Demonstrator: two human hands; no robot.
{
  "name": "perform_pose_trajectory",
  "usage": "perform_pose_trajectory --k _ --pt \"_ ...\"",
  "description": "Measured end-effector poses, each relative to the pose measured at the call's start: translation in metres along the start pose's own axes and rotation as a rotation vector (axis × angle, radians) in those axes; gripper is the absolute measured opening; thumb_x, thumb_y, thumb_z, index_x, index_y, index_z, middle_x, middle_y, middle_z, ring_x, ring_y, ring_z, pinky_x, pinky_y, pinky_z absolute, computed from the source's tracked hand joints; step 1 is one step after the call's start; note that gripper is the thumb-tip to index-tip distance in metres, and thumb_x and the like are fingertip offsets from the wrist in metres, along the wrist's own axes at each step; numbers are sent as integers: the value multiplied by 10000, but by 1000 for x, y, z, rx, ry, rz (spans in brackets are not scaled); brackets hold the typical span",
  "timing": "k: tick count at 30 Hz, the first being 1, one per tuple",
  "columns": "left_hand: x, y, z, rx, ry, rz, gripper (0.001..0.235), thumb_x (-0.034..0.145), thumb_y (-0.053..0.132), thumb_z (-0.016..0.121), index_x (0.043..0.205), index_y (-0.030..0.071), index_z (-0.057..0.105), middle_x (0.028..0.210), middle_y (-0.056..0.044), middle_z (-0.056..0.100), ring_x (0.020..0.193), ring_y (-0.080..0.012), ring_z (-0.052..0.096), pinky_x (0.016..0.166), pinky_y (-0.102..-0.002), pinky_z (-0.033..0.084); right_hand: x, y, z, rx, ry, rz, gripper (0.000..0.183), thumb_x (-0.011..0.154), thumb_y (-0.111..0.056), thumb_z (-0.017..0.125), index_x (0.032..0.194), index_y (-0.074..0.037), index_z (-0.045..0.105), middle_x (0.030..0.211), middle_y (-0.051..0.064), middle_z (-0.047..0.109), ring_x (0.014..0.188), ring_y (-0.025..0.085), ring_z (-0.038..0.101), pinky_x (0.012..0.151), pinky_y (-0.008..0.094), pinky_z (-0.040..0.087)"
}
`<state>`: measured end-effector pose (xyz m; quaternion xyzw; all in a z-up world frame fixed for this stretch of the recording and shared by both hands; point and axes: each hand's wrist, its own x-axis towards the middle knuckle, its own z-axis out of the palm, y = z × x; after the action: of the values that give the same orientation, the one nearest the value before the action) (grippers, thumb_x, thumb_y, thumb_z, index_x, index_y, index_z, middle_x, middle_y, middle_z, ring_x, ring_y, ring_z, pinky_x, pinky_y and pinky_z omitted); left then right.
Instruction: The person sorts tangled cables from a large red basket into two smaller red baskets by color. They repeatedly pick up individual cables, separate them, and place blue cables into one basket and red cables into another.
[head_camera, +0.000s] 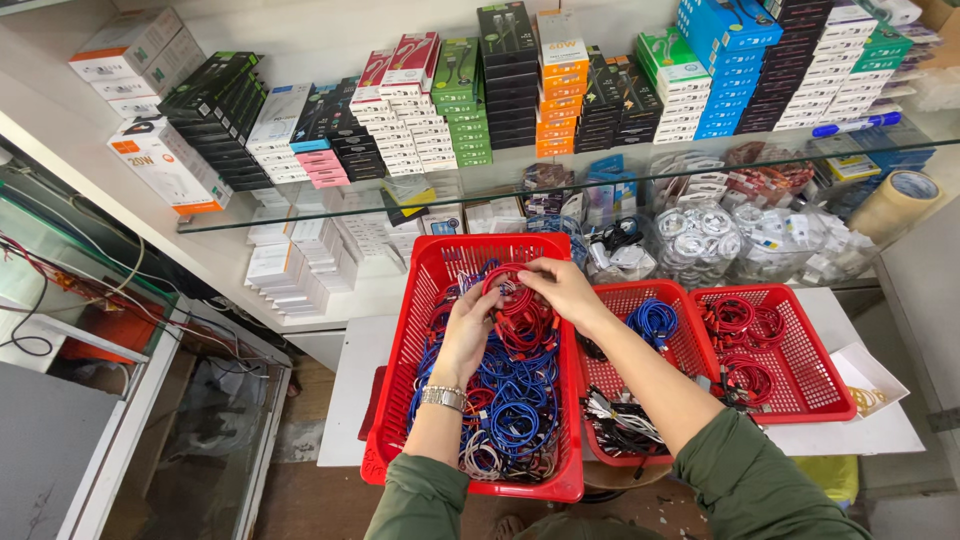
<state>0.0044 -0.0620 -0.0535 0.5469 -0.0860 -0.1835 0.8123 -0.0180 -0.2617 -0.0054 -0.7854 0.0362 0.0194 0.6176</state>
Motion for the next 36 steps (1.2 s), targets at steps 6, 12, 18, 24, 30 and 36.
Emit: perform_pose_trajectory --k 6,12,18,24,30,36 --pt "12 -11 21 476 301 130 221 1070 165 481 1165 16 614 871 -55 632 774 -155 582 691 -320 495 -27 -19 -9 -627 176 -521 211 962 -164 664 1104 -22 728 1012 119 683 956 296 647 843 406 510" --pt "15 -16 39 759 453 219 196 1031 116 477 1170 -9 538 838 -175 705 688 -225 658 644 -410 510 -51 -7 -10 -897 324 -549 170 861 -143 713 993 -45 756 975 118 636 975 311 626 844 430 519" --pt "33 -43 52 69 208 193 185 1108 112 511 1176 -33 604 890 -40 575 810 -139 538 741 -296 466 -26 47 -9 -334 317 -233 260 910 -101 671 1153 -35 736 1061 93 701 989 250 695 864 360 550" --pt "42 -45 53 62 226 -60 160 1046 160 473 1101 33 553 827 -3 536 738 -117 491 650 -317 442 -12 72 -23 719 10 23 318 980 -197 587 1234 -17 652 1124 23 733 1044 114 692 938 303 546" --pt "45 -50 55 159 142 -89 167 1027 159 475 1134 60 557 856 10 554 794 -93 532 708 -266 464 -7 68 -30 693 -18 94 231 976 -215 672 1121 -35 665 1030 62 707 978 162 668 886 324 550" --pt "51 -50 62 278 108 33 236 1006 125 491 1201 38 591 953 -47 618 877 -155 568 819 -317 484 -8 64 -55 523 -172 286 303 963 -256 690 1128 -5 730 1065 44 698 882 128 606 795 313 518"
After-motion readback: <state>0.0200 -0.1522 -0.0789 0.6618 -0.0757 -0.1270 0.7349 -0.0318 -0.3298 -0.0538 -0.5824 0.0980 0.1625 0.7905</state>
